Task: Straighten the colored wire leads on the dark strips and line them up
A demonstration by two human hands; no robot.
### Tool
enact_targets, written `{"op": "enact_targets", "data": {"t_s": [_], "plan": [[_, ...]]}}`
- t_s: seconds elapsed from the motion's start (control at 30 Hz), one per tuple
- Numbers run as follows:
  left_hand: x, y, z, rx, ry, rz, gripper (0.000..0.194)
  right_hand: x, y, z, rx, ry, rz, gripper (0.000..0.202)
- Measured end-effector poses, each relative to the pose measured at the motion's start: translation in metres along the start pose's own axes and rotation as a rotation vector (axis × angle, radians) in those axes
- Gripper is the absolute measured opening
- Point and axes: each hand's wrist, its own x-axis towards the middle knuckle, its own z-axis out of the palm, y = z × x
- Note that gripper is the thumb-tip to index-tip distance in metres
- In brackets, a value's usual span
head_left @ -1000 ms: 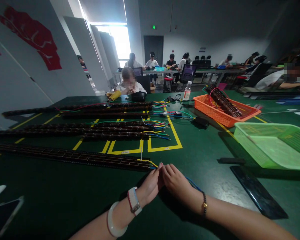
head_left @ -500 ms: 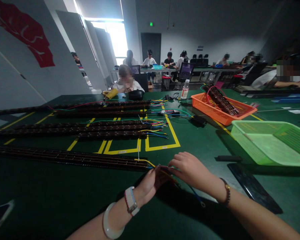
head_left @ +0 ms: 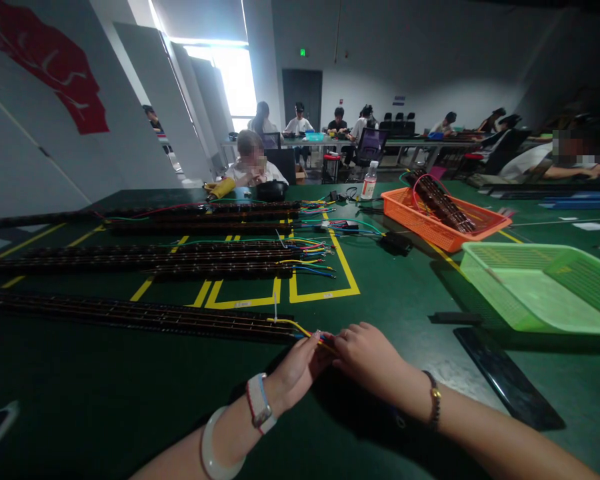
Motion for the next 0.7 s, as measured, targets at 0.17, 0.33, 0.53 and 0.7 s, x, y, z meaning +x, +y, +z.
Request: {"op": "enact_targets", "data": {"t_s": [0.17,0.33,0.53,0.7], "plan": [[0.0,-0.001,0.002,0.039,-0.013,0.012,0.014,0.001,-0.012,0.015,-0.111,0.0,0.044,0.013],[0.0,-0.001,0.005,0.074,-0.02,0.062,0.014,0.0,-0.024,0.031,-0.203,0.04,0.07,0.017],[0.001,-0.005,0.003,0.05,0.022,0.063,0.017,-0.003,-0.016,0.011,-0.003,-0.003,0.133,0.012],[-0.002,-0.005,0.007,0.029,0.007,0.077,0.022,-0.005,0.004,-0.013,0.048,0.057,0.171,0.013]]}}
